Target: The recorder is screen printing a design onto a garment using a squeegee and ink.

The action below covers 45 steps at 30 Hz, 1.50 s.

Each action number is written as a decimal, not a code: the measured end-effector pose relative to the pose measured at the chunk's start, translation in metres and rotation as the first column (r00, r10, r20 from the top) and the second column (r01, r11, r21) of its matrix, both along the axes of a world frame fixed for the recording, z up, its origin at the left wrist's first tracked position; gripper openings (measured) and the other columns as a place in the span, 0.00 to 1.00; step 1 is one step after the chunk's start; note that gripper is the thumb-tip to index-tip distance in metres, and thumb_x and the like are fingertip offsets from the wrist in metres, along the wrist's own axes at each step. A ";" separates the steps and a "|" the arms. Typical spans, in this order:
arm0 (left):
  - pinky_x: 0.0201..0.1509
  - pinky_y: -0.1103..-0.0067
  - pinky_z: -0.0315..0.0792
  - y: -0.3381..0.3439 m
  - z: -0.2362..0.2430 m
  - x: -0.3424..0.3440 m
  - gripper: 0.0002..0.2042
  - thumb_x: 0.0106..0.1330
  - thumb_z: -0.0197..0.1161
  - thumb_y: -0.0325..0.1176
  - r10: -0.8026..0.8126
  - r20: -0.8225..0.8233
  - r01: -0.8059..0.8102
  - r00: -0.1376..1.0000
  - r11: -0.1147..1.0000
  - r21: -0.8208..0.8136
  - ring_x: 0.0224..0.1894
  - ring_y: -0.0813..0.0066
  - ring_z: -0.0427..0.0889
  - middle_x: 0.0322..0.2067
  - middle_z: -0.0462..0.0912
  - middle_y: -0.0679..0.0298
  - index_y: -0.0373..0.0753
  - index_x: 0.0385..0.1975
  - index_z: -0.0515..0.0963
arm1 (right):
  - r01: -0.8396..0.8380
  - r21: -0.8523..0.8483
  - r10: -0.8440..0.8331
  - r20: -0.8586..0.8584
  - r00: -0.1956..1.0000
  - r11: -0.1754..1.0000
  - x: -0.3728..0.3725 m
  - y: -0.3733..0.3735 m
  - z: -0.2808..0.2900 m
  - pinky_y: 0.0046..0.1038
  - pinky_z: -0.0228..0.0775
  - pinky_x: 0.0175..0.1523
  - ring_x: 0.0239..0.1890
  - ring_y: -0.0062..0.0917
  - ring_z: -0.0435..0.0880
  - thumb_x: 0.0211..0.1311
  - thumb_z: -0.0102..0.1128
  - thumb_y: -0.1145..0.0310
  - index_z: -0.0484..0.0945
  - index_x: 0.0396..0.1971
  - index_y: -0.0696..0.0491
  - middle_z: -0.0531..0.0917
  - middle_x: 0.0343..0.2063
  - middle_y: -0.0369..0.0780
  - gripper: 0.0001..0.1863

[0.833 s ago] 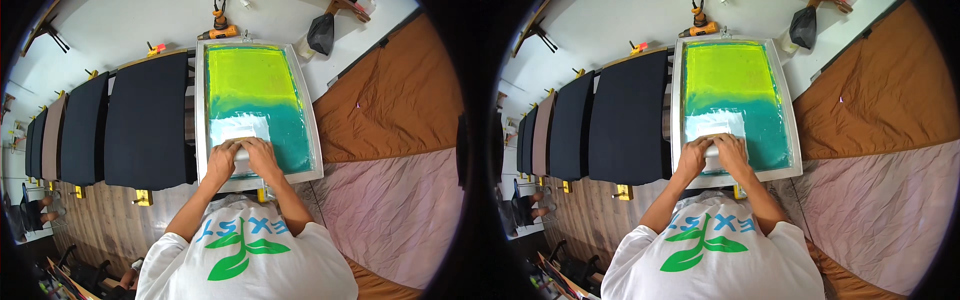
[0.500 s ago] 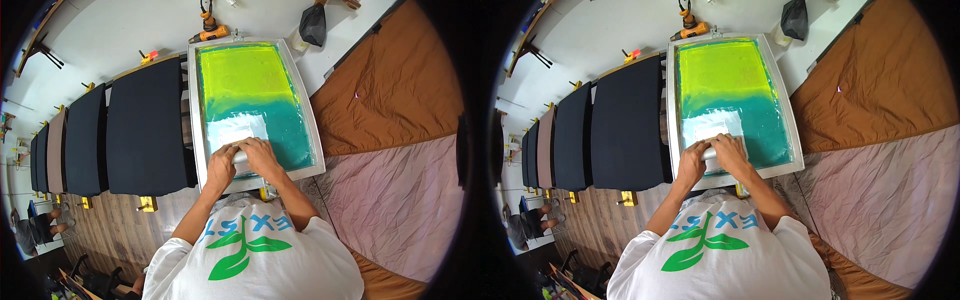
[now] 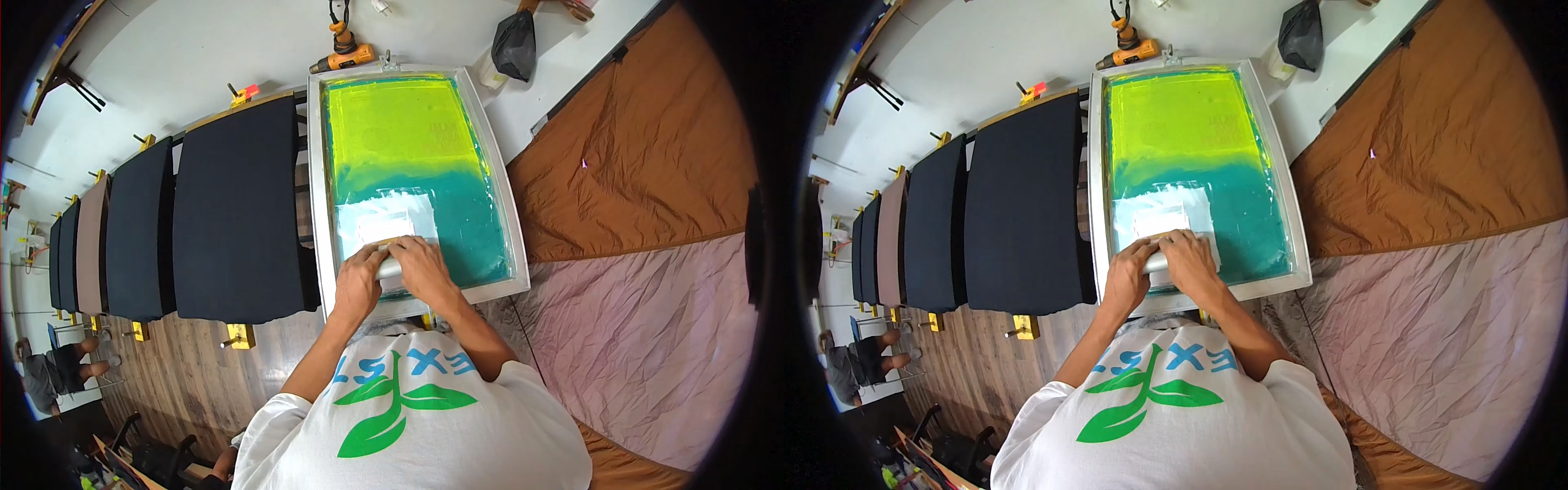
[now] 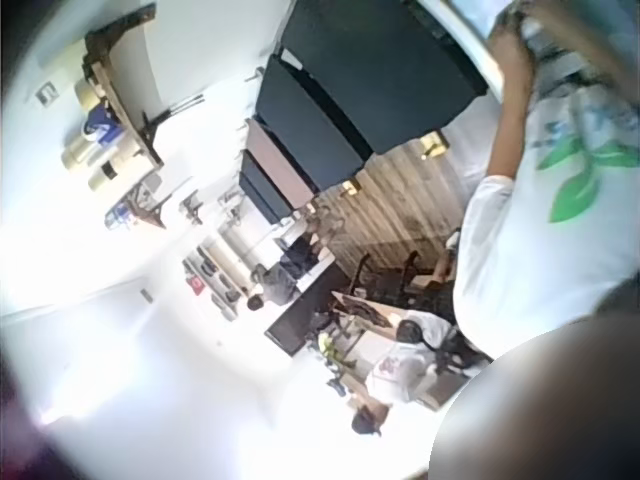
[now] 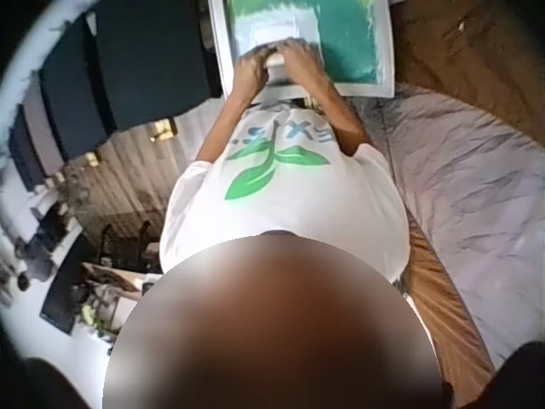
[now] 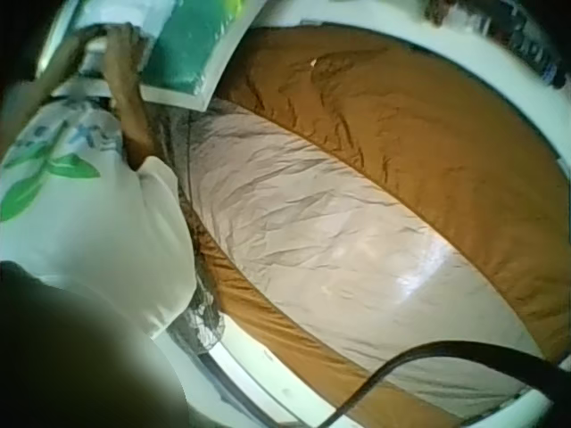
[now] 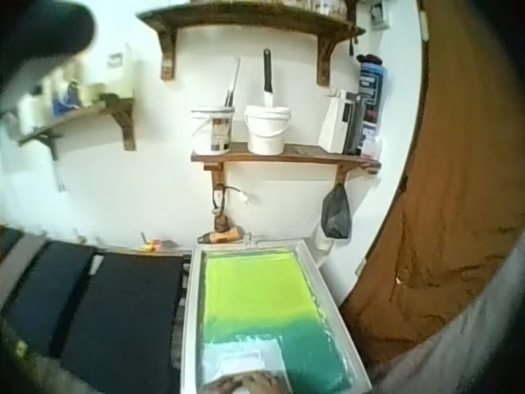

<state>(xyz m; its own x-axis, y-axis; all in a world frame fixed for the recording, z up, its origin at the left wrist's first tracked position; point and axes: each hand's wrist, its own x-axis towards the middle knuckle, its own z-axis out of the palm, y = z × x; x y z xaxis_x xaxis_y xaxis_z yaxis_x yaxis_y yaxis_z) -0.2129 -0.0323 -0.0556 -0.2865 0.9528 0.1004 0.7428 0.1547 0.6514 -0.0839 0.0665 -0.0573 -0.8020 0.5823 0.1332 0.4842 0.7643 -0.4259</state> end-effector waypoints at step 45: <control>0.61 0.63 0.67 -0.020 0.003 0.010 0.31 0.42 0.59 0.12 -0.020 -0.046 0.020 0.999 1.000 -0.013 0.53 0.52 0.78 0.53 0.80 0.53 0.37 0.52 0.78 | 0.005 -0.124 0.011 0.131 0.991 0.992 0.013 -0.019 0.015 0.40 0.72 0.54 0.53 0.40 0.77 0.42 0.61 0.85 0.79 0.48 0.58 0.79 0.50 0.44 0.26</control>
<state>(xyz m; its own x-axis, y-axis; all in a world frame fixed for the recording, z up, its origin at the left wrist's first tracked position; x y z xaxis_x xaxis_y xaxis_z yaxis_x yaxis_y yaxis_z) -0.2025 -0.0526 -0.0528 -0.2626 0.9595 0.1014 0.7751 0.1472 0.6145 -0.0710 0.0473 -0.0428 -0.8096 0.5851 -0.0465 0.5399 0.7113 -0.4500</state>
